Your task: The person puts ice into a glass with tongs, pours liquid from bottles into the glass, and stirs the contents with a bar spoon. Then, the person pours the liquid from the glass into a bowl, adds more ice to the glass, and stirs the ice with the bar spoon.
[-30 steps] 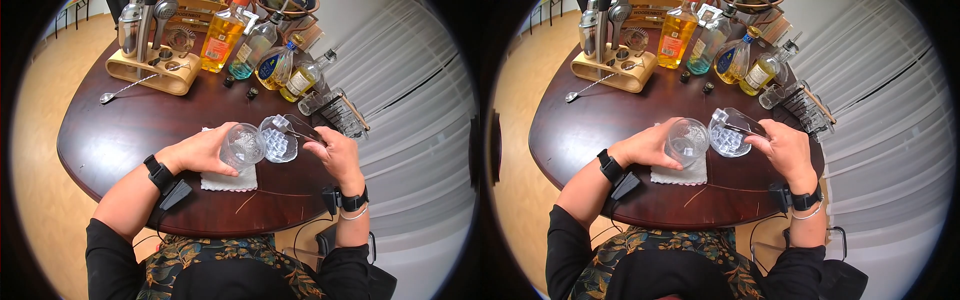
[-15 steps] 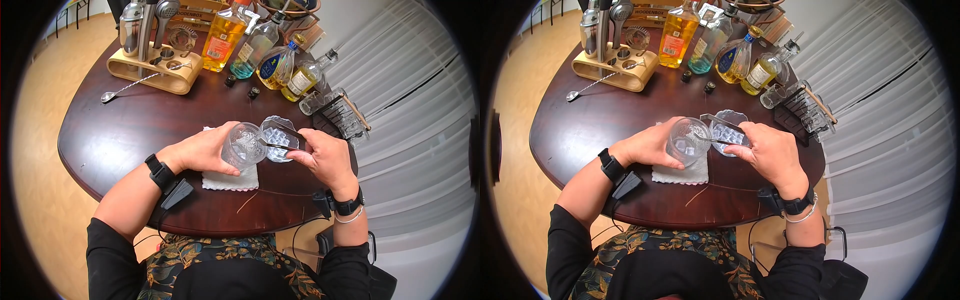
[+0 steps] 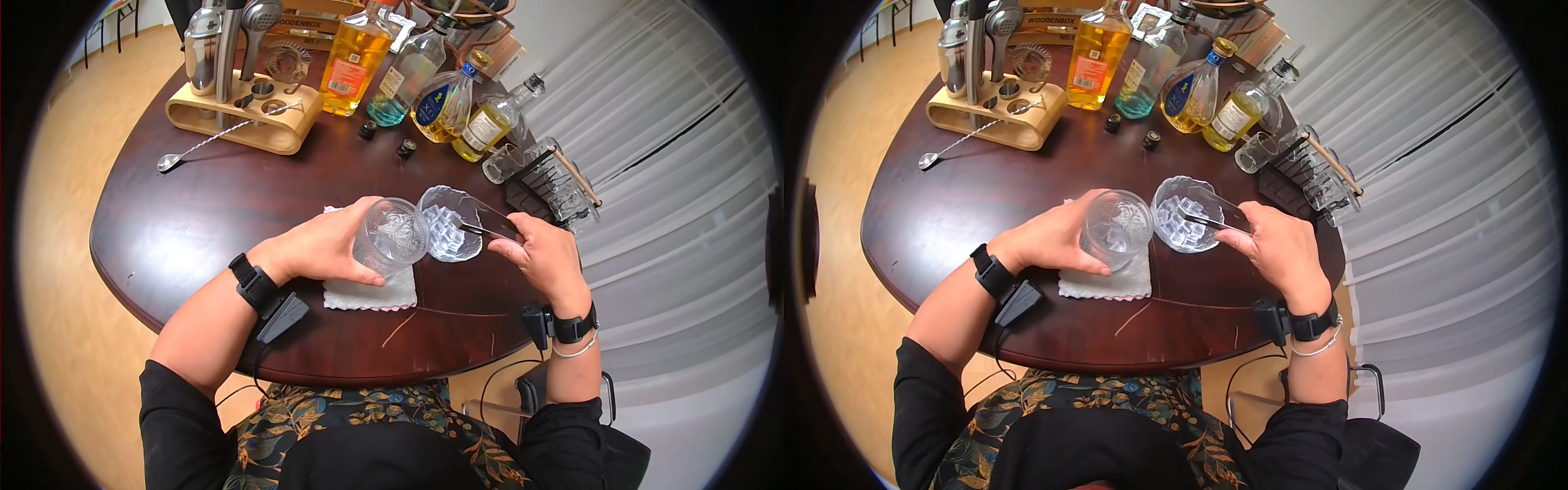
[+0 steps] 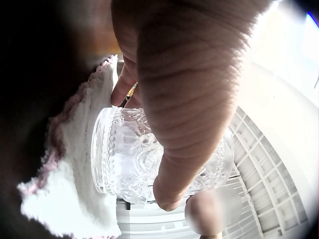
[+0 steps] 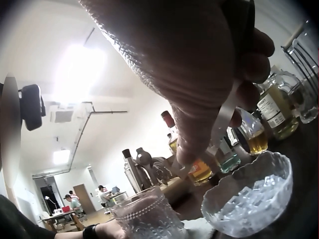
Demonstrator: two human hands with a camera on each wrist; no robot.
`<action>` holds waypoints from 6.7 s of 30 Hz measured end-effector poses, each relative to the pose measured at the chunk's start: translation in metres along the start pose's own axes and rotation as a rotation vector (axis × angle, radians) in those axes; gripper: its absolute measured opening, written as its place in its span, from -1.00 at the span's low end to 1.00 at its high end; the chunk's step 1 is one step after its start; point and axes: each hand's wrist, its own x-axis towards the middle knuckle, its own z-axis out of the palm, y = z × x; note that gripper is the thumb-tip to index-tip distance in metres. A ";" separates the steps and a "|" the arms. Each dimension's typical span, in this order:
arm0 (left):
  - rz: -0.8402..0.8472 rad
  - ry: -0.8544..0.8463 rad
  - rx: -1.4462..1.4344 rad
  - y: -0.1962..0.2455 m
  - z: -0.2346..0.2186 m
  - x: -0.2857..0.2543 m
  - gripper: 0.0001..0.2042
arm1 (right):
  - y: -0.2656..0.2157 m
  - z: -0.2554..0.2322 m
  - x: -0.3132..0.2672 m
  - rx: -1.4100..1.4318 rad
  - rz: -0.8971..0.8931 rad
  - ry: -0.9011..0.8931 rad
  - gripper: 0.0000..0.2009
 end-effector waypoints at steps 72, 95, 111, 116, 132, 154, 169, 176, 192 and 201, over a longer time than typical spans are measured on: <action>-0.015 -0.006 -0.040 -0.004 0.004 0.002 0.00 | 0.009 0.010 -0.011 -0.139 -0.063 0.137 -0.65; -0.048 -0.041 -0.124 0.010 -0.002 0.003 -0.03 | -0.041 0.002 0.009 0.133 -0.198 0.196 -0.64; -0.071 -0.035 -0.079 0.000 0.002 0.003 -0.03 | 0.005 0.007 -0.003 -0.080 0.003 -0.093 -0.59; -0.075 -0.038 -0.089 -0.002 0.003 0.003 -0.03 | 0.016 0.028 0.001 -0.159 -0.047 -0.139 -0.60; -0.054 -0.029 -0.068 -0.003 0.003 0.003 -0.01 | 0.015 0.062 0.015 -0.201 -0.095 -0.140 -0.58; -0.018 -0.016 -0.040 -0.002 0.002 0.003 0.02 | 0.018 0.040 0.007 -0.208 0.024 -0.116 -0.60; 0.082 -0.006 0.004 0.005 0.002 0.002 -0.04 | -0.032 -0.020 -0.003 0.366 -0.071 0.056 -0.68; 0.129 0.024 0.042 0.004 0.002 0.003 -0.07 | -0.042 -0.018 -0.006 0.174 -0.195 0.052 -0.58; 0.035 0.021 0.049 0.004 -0.001 0.000 -0.02 | 0.013 0.017 0.005 0.055 0.233 -0.229 -0.50; 0.011 0.040 -0.030 -0.005 0.001 0.002 -0.05 | 0.028 0.051 0.013 0.081 0.099 -0.208 -0.43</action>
